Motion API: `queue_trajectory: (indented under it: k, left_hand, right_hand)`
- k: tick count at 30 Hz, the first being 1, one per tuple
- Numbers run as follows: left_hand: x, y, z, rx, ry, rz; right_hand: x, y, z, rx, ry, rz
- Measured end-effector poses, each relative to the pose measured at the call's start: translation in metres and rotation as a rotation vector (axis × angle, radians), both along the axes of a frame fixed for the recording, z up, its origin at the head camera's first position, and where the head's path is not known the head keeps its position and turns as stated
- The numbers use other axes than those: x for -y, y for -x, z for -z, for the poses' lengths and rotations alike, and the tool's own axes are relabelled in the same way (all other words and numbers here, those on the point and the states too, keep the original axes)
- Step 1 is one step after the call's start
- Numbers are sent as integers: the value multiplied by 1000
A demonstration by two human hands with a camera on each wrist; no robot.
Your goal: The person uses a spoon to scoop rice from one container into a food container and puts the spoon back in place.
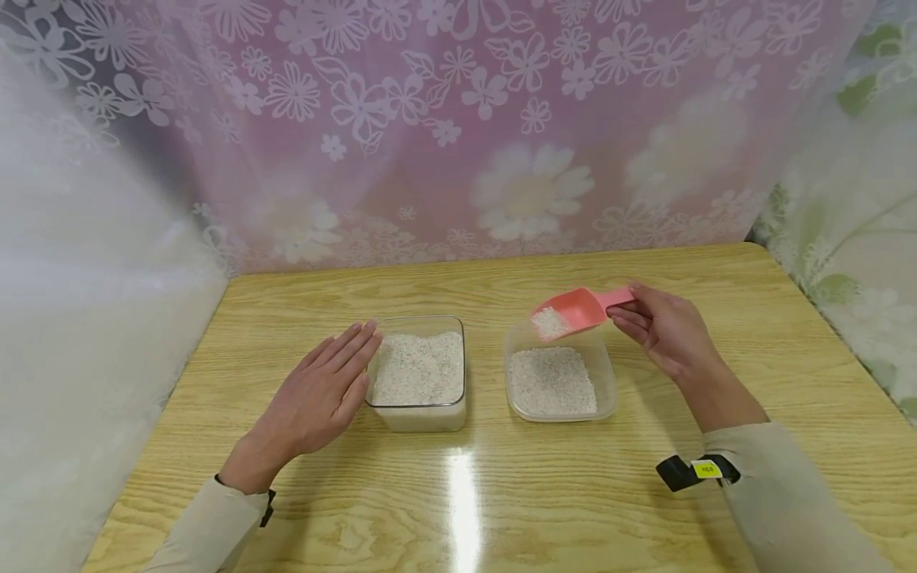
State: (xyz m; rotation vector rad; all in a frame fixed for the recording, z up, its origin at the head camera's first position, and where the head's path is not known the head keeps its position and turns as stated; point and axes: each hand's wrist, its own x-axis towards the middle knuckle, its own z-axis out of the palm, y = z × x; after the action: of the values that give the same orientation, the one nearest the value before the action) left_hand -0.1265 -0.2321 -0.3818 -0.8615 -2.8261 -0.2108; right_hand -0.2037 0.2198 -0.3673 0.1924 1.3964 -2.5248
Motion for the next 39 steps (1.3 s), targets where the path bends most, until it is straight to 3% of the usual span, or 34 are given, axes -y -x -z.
queue_trajectory:
  k: [17,29,39]
  left_hand:
    - [0,0,2,10,-10,-10]
    - [-1,0,1,15,-22,-13]
    - [0,0,1,6,-4,-7]
  right_hand:
    - [-8,-8,20,-36,-51,6]
    - [-1,-13,20,-92,-111,42]
    - [8,-10,16,-107,-265,55]
